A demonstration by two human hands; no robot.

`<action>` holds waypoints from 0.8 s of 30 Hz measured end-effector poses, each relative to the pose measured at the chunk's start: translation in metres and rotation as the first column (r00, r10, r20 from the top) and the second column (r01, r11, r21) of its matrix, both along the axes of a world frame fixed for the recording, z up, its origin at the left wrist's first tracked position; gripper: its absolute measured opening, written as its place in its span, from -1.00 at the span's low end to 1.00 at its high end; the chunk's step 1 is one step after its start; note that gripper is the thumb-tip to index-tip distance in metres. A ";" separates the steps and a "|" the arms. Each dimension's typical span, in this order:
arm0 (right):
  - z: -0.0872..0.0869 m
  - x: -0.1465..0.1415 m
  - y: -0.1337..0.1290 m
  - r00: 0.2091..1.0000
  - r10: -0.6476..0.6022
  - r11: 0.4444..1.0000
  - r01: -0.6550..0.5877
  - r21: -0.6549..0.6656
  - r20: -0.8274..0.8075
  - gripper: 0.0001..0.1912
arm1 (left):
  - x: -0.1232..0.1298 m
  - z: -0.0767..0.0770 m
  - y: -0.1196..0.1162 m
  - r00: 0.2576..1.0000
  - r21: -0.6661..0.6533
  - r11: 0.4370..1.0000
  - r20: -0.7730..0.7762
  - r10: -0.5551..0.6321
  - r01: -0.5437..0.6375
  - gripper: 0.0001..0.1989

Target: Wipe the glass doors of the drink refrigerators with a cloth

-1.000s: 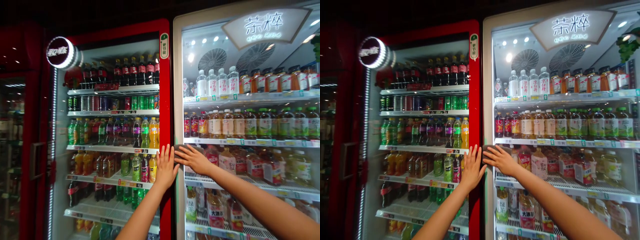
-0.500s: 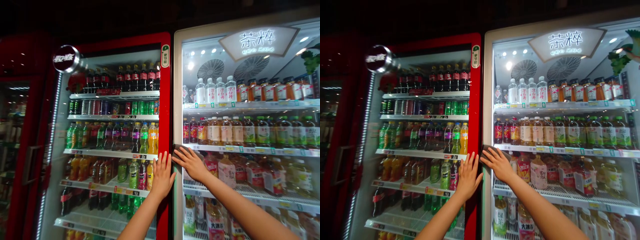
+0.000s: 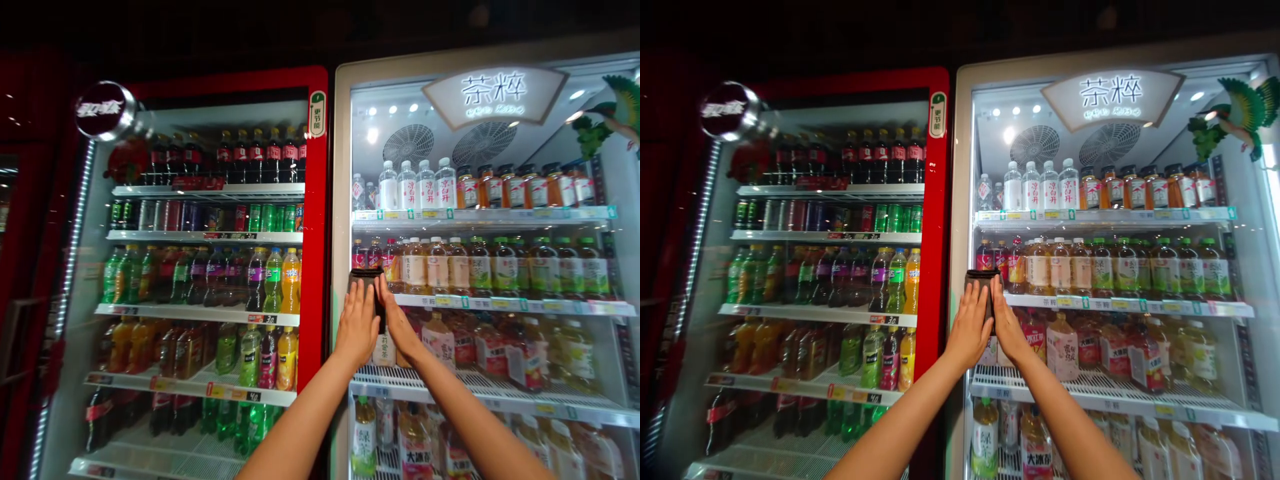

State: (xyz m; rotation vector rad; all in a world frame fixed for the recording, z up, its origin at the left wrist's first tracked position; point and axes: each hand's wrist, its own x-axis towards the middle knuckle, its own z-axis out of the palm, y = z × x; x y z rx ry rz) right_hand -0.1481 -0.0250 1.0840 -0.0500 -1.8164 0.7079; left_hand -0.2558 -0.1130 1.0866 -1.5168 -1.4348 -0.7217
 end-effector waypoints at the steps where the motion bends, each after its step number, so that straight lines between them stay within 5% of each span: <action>1: 0.004 0.009 0.002 0.999 0.036 0.999 -0.037 -0.033 -0.016 -0.36 | 0.003 0.006 0.011 0.999 0.014 0.999 0.012 0.041 -0.041 -0.21; 5: 0.005 0.054 0.020 0.998 -0.059 0.998 0.058 -0.037 -0.028 -0.43 | 0.019 0.017 0.050 0.985 0.149 0.973 0.032 0.171 -0.174 -0.05; 8: -0.012 0.086 0.040 0.984 -0.176 0.984 0.177 0.034 -0.031 -0.51 | 0.032 -0.002 0.067 0.983 0.242 0.954 -0.001 0.185 -0.179 -0.05; 11: -0.032 0.116 0.063 0.957 -0.289 0.940 0.283 0.192 0.001 -0.56 | 0.032 -0.031 0.067 0.978 0.197 0.977 -0.174 0.119 -0.084 -0.12; 14: -0.041 0.146 0.085 0.917 -0.398 0.848 0.360 0.389 0.018 -0.61 | 0.017 -0.032 0.054 0.968 0.157 0.985 -0.226 0.111 -0.077 -0.21; 17: -0.039 0.168 0.106 0.868 -0.494 0.728 0.437 0.529 -0.037 -0.62 | 0.010 0.000 0.050 0.976 0.262 0.943 -0.017 0.218 -0.206 -0.26; 20: -0.039 0.174 0.117 0.829 -0.548 0.600 0.482 0.638 -0.110 -0.56 | 0.028 0.026 0.066 0.947 0.346 0.885 0.186 0.261 -0.312 -0.25; 22: -0.045 0.173 0.120 0.818 -0.559 0.515 0.469 0.718 -0.134 -0.46 | 0.047 0.021 0.078 0.956 0.336 0.898 0.166 0.241 -0.285 -0.21; 24: -0.055 0.172 0.124 0.818 -0.557 0.433 0.430 0.792 -0.140 -0.38 | 0.057 -0.001 0.080 0.984 0.251 0.952 0.003 0.180 -0.175 -0.17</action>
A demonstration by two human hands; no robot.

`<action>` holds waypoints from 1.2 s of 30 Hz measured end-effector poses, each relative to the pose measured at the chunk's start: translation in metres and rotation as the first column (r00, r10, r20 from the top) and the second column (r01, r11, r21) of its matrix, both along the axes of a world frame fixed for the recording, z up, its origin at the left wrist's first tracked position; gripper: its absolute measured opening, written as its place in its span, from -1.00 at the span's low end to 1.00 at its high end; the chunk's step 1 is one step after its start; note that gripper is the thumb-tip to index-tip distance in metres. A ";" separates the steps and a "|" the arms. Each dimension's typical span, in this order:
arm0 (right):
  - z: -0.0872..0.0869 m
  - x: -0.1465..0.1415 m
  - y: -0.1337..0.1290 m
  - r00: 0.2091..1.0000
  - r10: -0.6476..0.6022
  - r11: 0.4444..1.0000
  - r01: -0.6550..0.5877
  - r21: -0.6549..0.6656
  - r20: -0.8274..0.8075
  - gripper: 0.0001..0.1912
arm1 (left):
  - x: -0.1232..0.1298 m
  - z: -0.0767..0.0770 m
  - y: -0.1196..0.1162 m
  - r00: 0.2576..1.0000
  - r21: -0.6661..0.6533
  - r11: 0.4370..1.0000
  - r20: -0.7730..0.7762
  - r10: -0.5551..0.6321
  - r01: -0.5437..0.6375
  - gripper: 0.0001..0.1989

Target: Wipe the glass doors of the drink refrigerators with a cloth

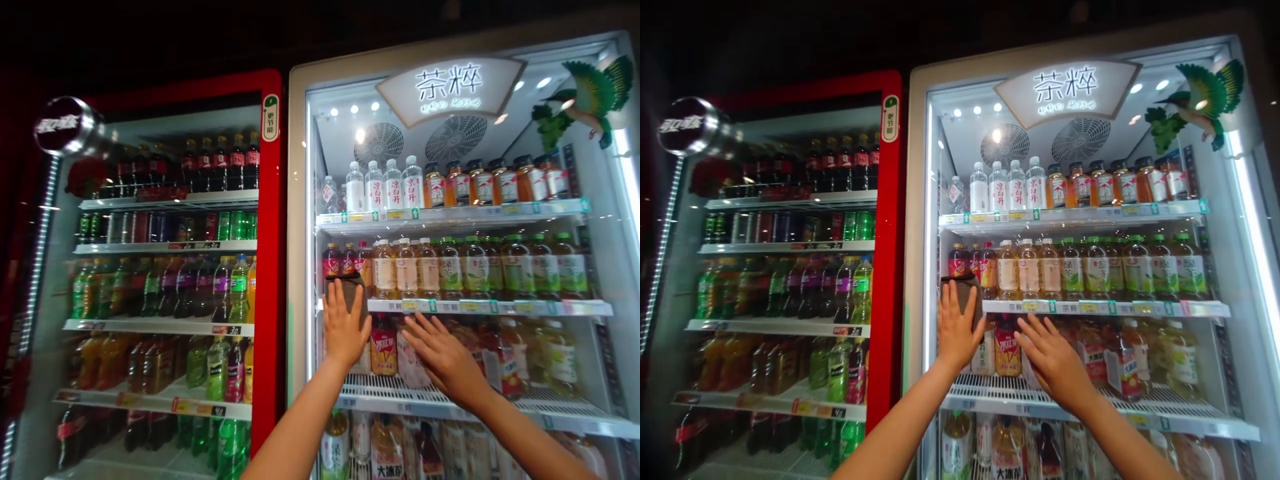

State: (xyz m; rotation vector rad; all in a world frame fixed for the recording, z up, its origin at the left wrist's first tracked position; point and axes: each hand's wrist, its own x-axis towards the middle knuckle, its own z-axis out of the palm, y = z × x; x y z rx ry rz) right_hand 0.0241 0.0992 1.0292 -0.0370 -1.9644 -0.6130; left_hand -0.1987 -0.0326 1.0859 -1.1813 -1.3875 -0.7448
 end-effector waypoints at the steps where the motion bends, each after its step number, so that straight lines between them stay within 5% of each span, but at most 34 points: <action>1: -0.006 0.000 0.003 1.000 -0.003 0.999 0.002 0.043 0.025 -0.36 | 0.000 -0.012 -0.003 0.995 -0.085 0.996 -0.088 -0.047 0.039 -0.16; 3: -0.017 0.002 0.012 0.998 -0.005 0.995 -0.001 0.104 0.059 -0.35 | -0.008 -0.029 -0.015 0.970 -0.223 0.972 -0.209 -0.124 0.076 -0.18; 5: -0.025 0.005 0.024 0.997 0.002 0.992 -0.011 0.129 0.072 -0.35 | -0.019 -0.028 -0.024 0.981 -0.212 0.976 -0.171 -0.088 0.051 -0.19; 9: -0.036 0.004 0.043 0.999 0.028 0.991 -0.033 0.129 0.035 -0.34 | -0.008 0.016 -0.006 0.991 0.067 0.995 0.115 0.068 -0.076 -0.14; 11: -0.040 0.002 0.046 1.000 0.027 0.992 -0.028 0.121 0.013 -0.33 | 0.013 0.028 0.015 0.989 0.120 0.990 0.134 0.064 -0.080 -0.13; 15: -0.045 0.001 0.046 0.999 0.031 0.994 -0.032 0.108 0.010 -0.35 | 0.036 -0.005 0.025 0.998 -0.073 0.997 -0.063 -0.022 0.018 -0.14; 17: -0.046 0.002 0.045 0.999 0.035 0.995 -0.036 0.097 0.007 -0.34 | 0.025 -0.028 0.009 0.976 -0.215 0.975 -0.199 -0.091 0.047 -0.18; 19: -0.045 0.003 0.044 0.999 0.039 0.996 -0.040 0.080 0.010 -0.32 | 0.009 -0.035 -0.008 0.968 -0.268 0.963 -0.234 -0.092 0.027 -0.23; 22: -0.044 0.003 0.043 0.999 0.048 0.997 -0.050 0.067 0.021 -0.33 | 0.000 -0.008 -0.012 0.996 -0.122 0.991 -0.077 0.037 -0.046 -0.20; 26: -0.042 0.003 0.042 1.000 0.028 0.994 -0.028 0.103 0.006 -0.40 | 0.036 0.030 0.027 0.997 0.018 0.998 0.040 0.063 -0.064 -0.17; 29: -0.042 0.003 0.042 0.999 0.039 0.993 -0.038 0.108 -0.005 -0.40 | 0.062 0.009 0.043 0.999 -0.073 0.997 -0.031 0.013 -0.015 -0.17; 33: -0.042 0.004 0.042 0.996 0.090 0.993 -0.090 0.077 0.004 -0.38 | 0.050 -0.037 0.022 0.995 -0.211 0.977 -0.100 0.002 -0.023 -0.18; 36: -0.042 0.005 0.042 0.992 0.125 0.990 -0.124 0.071 -0.014 -0.37 | 0.035 -0.027 0.011 0.997 -0.092 0.993 0.003 0.071 -0.071 -0.16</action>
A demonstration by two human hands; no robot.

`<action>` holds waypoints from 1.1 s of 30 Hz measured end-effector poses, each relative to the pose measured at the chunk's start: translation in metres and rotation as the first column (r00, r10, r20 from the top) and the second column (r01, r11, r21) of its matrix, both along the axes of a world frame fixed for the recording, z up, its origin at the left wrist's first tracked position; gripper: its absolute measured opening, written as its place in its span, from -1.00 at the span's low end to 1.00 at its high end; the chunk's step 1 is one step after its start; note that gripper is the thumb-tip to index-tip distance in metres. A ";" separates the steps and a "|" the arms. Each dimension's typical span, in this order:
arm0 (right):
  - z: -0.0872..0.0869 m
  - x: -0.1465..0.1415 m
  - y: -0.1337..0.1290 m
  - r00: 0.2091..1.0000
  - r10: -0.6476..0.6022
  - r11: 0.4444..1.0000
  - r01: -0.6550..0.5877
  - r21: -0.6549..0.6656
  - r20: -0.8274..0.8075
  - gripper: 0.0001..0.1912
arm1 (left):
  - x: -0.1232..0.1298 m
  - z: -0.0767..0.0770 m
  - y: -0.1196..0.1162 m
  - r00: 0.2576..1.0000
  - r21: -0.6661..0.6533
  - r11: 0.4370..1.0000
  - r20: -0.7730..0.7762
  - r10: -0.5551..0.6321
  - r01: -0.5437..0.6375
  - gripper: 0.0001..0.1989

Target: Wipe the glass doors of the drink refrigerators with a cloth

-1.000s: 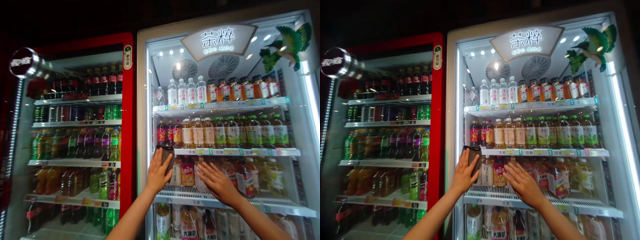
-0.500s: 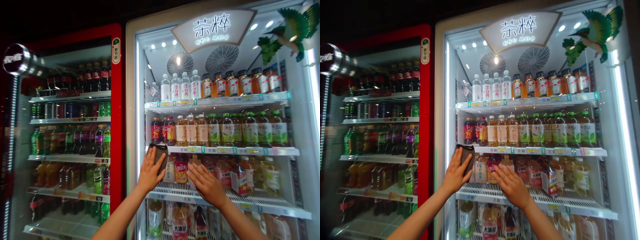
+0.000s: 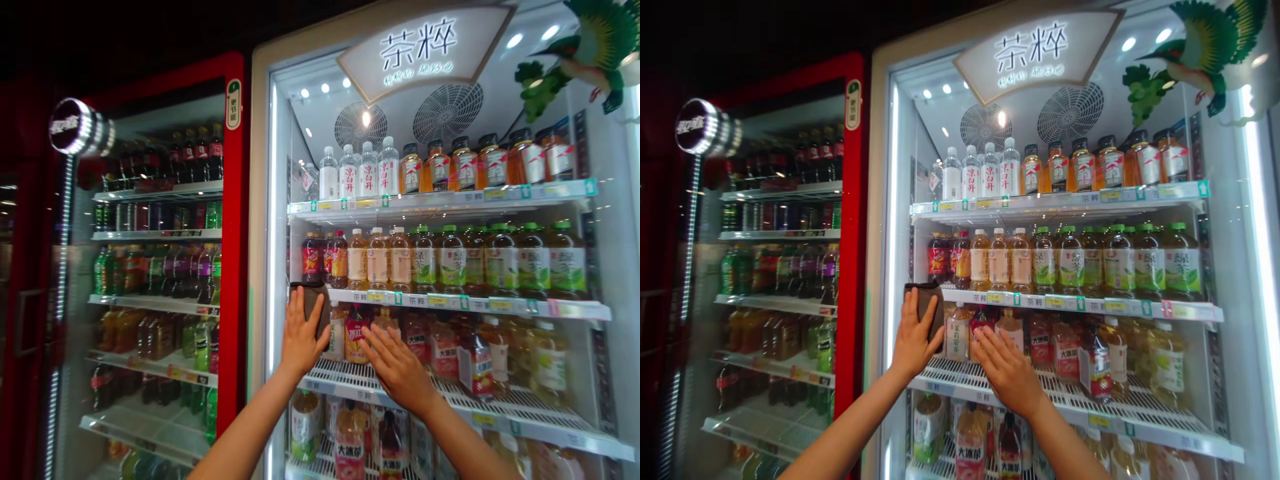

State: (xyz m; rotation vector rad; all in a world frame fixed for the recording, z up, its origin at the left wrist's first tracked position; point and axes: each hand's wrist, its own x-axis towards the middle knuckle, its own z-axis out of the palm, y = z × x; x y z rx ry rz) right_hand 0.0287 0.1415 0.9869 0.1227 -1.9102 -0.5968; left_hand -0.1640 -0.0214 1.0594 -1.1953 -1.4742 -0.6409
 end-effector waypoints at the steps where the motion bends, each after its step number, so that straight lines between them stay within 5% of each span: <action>1: 0.000 0.000 0.000 1.000 0.011 1.000 -0.011 -0.002 -0.005 -0.37 | 0.000 0.012 0.003 0.999 0.051 0.999 0.031 0.012 -0.013 -0.15; 4: -0.002 -0.001 0.001 0.999 0.046 0.999 -0.047 -0.023 -0.007 -0.33 | 0.016 0.051 0.027 1.000 0.097 0.995 0.023 -0.013 0.011 -0.13; 6: -0.002 -0.001 0.003 0.996 0.085 0.996 -0.086 -0.030 -0.025 -0.33 | 0.032 0.058 0.042 0.998 0.056 0.997 -0.037 -0.052 0.054 -0.15; 9: -0.002 0.001 0.005 0.985 0.159 0.986 -0.161 -0.029 -0.071 -0.32 | 0.041 0.033 0.043 0.985 -0.056 0.994 -0.135 -0.105 0.098 -0.19; 13: 0.001 0.013 -0.002 0.990 0.120 0.986 -0.127 -0.104 -0.074 -0.30 | 0.018 -0.002 0.014 0.950 -0.181 0.974 -0.257 -0.180 0.135 -0.24; 16: 0.002 0.024 -0.012 0.995 -0.066 0.970 0.046 -0.238 -0.076 -0.28 | 0.011 0.014 0.015 0.982 -0.054 0.993 -0.151 -0.111 0.104 -0.22; 20: 0.002 0.031 -0.028 0.945 -0.305 0.882 0.235 -0.407 -0.116 -0.26 | 0.041 0.039 0.049 0.997 0.159 0.986 0.049 -0.066 0.058 -0.17; 23: 0.000 0.035 -0.035 0.923 -0.353 0.837 0.237 -0.494 -0.156 -0.25 | 0.059 0.021 0.058 0.986 0.011 0.989 -0.084 -0.147 0.148 -0.19; 27: -0.002 0.048 -0.033 0.927 -0.336 0.830 0.207 -0.519 -0.167 -0.25 | 0.046 -0.008 0.038 0.927 -0.260 0.943 -0.256 -0.273 0.206 -0.28; 30: 0.003 0.061 -0.022 0.917 -0.372 0.821 0.255 -0.511 -0.141 -0.22 | 0.039 0.008 0.036 0.977 -0.100 0.983 -0.128 -0.169 0.156 -0.27; 33: 0.011 0.070 -0.009 0.901 -0.413 0.813 0.298 -0.499 -0.135 -0.21 | 0.060 0.038 0.059 0.993 0.137 0.988 0.083 -0.084 0.072 -0.22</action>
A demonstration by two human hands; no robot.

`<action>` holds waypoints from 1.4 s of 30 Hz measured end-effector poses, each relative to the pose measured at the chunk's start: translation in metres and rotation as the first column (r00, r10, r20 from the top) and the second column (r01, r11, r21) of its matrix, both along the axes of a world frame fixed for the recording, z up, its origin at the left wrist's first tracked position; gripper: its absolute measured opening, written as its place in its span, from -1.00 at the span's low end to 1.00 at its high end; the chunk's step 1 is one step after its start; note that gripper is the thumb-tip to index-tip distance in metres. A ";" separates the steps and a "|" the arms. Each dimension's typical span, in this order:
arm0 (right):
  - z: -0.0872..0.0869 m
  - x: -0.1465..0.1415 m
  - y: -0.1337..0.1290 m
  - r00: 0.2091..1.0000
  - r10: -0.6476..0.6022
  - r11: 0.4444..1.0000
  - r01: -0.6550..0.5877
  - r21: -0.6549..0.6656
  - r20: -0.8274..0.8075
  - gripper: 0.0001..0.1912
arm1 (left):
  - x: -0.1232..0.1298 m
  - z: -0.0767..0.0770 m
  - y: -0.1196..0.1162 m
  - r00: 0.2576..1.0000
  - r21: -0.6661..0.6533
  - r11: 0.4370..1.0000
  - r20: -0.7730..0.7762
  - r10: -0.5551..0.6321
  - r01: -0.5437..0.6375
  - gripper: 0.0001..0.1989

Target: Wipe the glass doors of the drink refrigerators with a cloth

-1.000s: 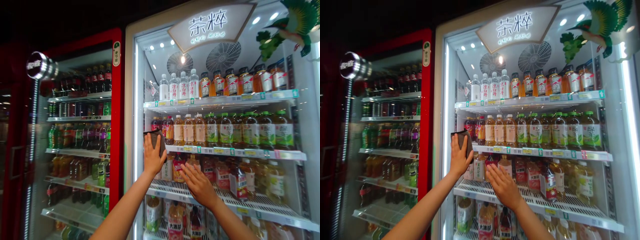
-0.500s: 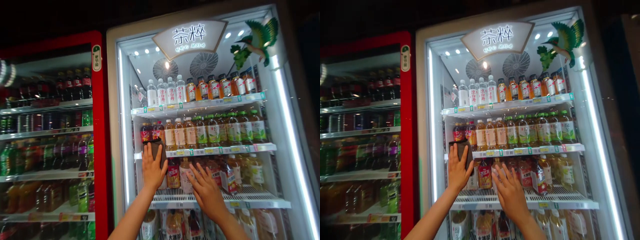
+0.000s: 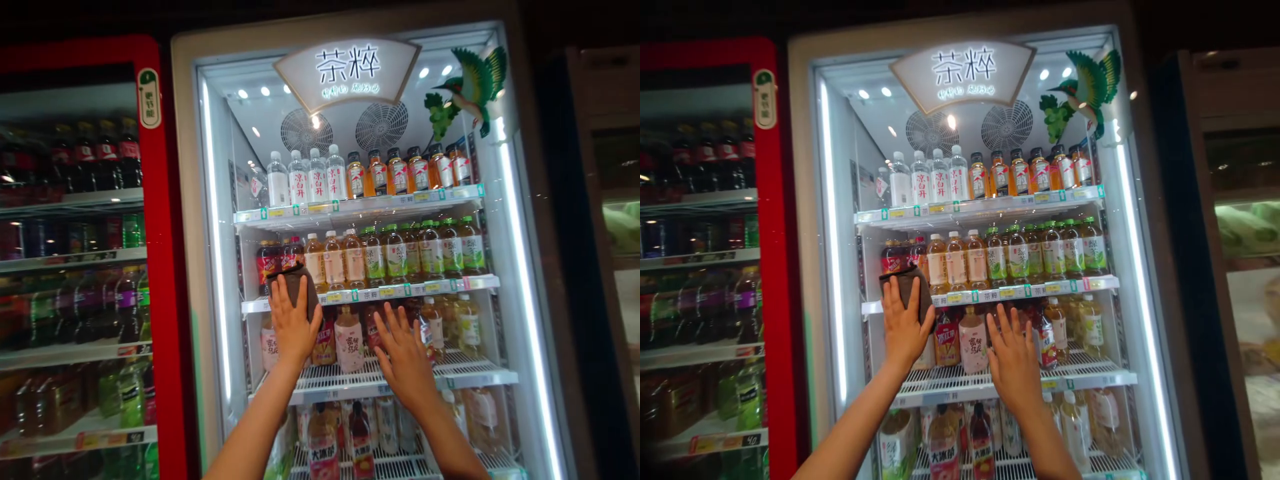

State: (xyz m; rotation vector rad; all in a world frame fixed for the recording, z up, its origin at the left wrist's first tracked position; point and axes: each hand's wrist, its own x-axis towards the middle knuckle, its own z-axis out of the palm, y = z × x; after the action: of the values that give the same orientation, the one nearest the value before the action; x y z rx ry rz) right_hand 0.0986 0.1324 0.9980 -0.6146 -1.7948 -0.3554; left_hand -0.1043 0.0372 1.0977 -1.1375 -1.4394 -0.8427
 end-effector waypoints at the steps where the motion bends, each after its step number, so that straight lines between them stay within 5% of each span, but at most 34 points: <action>1: 0.002 0.002 0.004 1.000 -0.008 1.000 0.008 0.005 0.001 -0.22 | 0.011 0.005 0.010 1.000 0.027 1.000 0.030 0.006 -0.007 -0.21; 3: 0.003 0.007 0.011 1.000 -0.012 1.000 0.012 0.010 0.002 -0.24 | 0.032 -0.001 0.024 1.000 0.005 1.000 -0.003 -0.004 0.004 -0.21; 5: 0.000 0.014 0.018 1.000 -0.008 1.000 0.008 0.014 0.002 -0.26 | 0.044 -0.024 0.028 0.991 -0.093 0.995 -0.127 -0.052 0.040 -0.22; 9: -0.010 0.028 0.031 1.000 0.010 0.999 -0.010 0.042 0.007 -0.27 | 0.037 -0.066 0.014 0.900 -0.316 0.945 -0.381 -0.211 0.088 -0.28; 11: -0.014 0.033 0.037 1.000 0.005 0.999 -0.006 0.040 0.025 -0.27 | 0.032 -0.056 0.010 0.920 -0.273 0.959 -0.355 -0.169 0.071 -0.30; 13: -0.015 0.037 0.041 0.998 -0.010 1.000 0.009 0.029 0.060 -0.25 | 0.036 -0.029 0.018 0.977 -0.113 0.993 -0.205 -0.048 0.026 -0.27; 15: -0.015 0.038 0.042 0.995 -0.023 1.000 0.022 0.010 0.092 -0.24 | 0.049 -0.001 0.034 0.999 0.039 0.999 -0.042 0.034 -0.032 -0.24; 17: -0.014 0.039 0.040 0.994 -0.025 1.000 0.026 -0.008 0.102 -0.24 | 0.067 0.010 0.051 0.999 0.058 0.998 -0.025 0.040 -0.039 -0.22; 20: -0.012 0.044 0.038 0.995 -0.009 1.000 0.011 -0.015 0.096 -0.24 | 0.081 -0.017 0.057 0.985 -0.077 0.997 -0.170 -0.037 0.024 -0.23; 24: -0.008 0.057 0.045 0.996 0.009 1.000 -0.011 0.025 0.085 -0.24 | 0.068 -0.065 0.034 0.917 -0.285 0.957 -0.364 -0.165 0.059 -0.25; 27: -0.001 0.067 0.055 0.996 -0.008 0.998 0.003 0.059 0.094 -0.29 | 0.061 -0.049 0.029 0.950 -0.226 0.974 -0.297 -0.098 0.030 -0.24; 30: 0.007 0.073 0.063 0.993 -0.035 0.996 0.026 0.083 0.114 -0.34 | 0.076 -0.010 0.051 0.994 -0.039 0.999 -0.105 0.024 -0.028 -0.20; 32: 0.010 0.076 0.067 0.990 -0.043 0.994 0.029 0.106 0.136 -0.37 | 0.093 0.002 0.069 0.997 0.014 0.999 -0.056 0.044 -0.044 -0.20; 35: 0.012 0.084 0.074 0.985 -0.032 0.990 0.009 0.138 0.167 -0.40 | 0.109 -0.019 0.078 0.984 -0.077 0.997 -0.179 -0.022 0.008 -0.21; 39: 0.013 0.104 0.087 0.976 -0.004 0.979 -0.041 0.202 0.217 -0.40 | 0.094 -0.063 0.054 0.857 -0.341 0.938 -0.465 -0.220 0.056 -0.23; 42: 0.017 0.120 0.097 0.963 0.021 0.964 -0.090 0.248 0.269 -0.38 | 0.083 -0.053 0.046 0.877 -0.318 0.947 -0.442 -0.190 0.045 -0.25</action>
State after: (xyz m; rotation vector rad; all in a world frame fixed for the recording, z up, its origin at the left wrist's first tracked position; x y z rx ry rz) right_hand 0.2183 0.2293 1.0148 -0.3418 -1.9729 -0.6470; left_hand -0.0209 0.0834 1.0449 -1.5520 -1.1151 -0.3894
